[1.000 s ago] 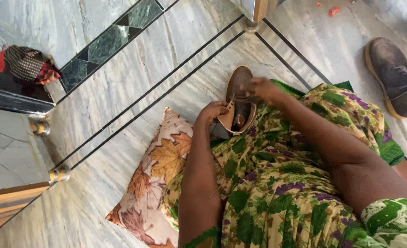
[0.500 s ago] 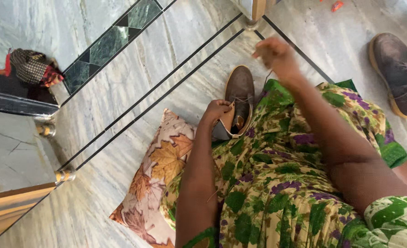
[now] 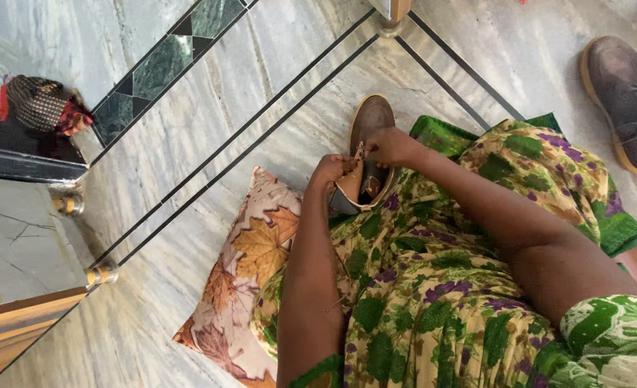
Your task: The person sits on the floor and repeatedly threads a shoelace through the eyelets of a brown shoe, pulling the lace tight and adjusting it. The person works on one shoe at a time, handling the lace and shoe by hand.
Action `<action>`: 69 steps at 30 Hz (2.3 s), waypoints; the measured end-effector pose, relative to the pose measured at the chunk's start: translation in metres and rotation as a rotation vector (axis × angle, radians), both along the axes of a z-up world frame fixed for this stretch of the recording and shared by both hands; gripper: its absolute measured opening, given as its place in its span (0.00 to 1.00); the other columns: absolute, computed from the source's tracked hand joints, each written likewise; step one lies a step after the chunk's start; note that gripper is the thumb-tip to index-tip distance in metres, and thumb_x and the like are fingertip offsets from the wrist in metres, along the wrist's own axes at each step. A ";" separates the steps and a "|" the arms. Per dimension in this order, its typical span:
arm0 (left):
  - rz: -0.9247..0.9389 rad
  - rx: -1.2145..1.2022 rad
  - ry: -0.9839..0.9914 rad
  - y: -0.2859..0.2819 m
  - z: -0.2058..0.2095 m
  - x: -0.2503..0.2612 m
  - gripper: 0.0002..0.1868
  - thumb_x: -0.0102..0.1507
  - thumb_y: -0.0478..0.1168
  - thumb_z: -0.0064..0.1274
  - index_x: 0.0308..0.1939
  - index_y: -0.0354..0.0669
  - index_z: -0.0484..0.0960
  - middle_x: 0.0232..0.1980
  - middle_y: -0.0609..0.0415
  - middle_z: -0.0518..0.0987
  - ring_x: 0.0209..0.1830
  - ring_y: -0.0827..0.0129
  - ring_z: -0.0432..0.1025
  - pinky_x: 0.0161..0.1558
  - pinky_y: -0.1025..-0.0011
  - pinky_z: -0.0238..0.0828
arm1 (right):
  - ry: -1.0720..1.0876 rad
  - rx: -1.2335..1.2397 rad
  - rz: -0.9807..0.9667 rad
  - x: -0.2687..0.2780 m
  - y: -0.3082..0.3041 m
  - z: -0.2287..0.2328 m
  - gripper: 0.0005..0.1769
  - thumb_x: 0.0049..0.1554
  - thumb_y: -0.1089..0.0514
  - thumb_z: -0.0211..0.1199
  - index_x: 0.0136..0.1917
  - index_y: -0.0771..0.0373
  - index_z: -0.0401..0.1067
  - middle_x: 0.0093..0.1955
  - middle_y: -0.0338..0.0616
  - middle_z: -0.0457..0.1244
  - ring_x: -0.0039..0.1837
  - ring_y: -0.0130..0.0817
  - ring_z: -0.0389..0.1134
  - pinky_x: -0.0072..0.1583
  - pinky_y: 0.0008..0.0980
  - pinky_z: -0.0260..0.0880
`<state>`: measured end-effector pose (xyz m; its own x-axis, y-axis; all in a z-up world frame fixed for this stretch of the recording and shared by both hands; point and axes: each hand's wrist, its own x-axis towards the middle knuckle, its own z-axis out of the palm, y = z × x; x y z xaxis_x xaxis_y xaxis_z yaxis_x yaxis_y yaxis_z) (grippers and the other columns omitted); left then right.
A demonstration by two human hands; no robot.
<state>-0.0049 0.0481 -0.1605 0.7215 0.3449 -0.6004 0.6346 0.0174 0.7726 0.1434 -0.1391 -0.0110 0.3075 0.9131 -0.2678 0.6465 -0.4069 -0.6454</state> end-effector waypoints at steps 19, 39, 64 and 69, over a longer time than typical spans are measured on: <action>0.013 0.044 0.043 -0.018 0.061 0.001 0.17 0.59 0.45 0.67 0.45 0.36 0.89 0.42 0.46 0.87 0.37 0.64 0.80 0.41 0.64 0.76 | -0.138 0.073 -0.016 -0.005 0.008 -0.016 0.13 0.55 0.51 0.67 0.45 0.62 0.83 0.40 0.52 0.71 0.39 0.46 0.72 0.45 0.48 0.72; 0.195 -0.348 -0.015 -0.014 0.080 -0.008 0.12 0.67 0.37 0.54 0.50 0.36 0.87 0.40 0.49 0.85 0.32 0.66 0.78 0.34 0.67 0.79 | 0.203 -0.015 -0.220 -0.008 0.006 0.002 0.19 0.54 0.56 0.71 0.56 0.67 0.74 0.42 0.51 0.73 0.46 0.40 0.75 0.50 0.41 0.73; 0.173 -0.159 -1.144 -0.060 0.348 -0.028 0.05 0.78 0.37 0.42 0.52 0.42 0.72 0.49 0.48 0.82 0.37 0.71 0.76 0.39 0.71 0.75 | 0.491 0.553 0.006 -0.032 -0.022 0.196 0.10 0.71 0.63 0.52 0.55 0.68 0.74 0.44 0.44 0.70 0.42 0.25 0.69 0.46 0.27 0.73; 0.268 0.026 -0.919 -0.019 0.307 -0.032 0.12 0.74 0.45 0.41 0.56 0.44 0.73 0.57 0.51 0.80 0.39 0.73 0.75 0.44 0.69 0.79 | 0.491 0.797 -0.011 -0.042 -0.041 0.237 0.09 0.71 0.63 0.55 0.54 0.70 0.74 0.44 0.45 0.69 0.41 0.23 0.68 0.44 0.26 0.69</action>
<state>-0.0371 0.0287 0.1462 0.8016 0.5727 0.1718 -0.2430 0.0495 0.9688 0.1016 -0.1797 0.2260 0.3360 0.8807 0.3338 0.2262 0.2686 -0.9363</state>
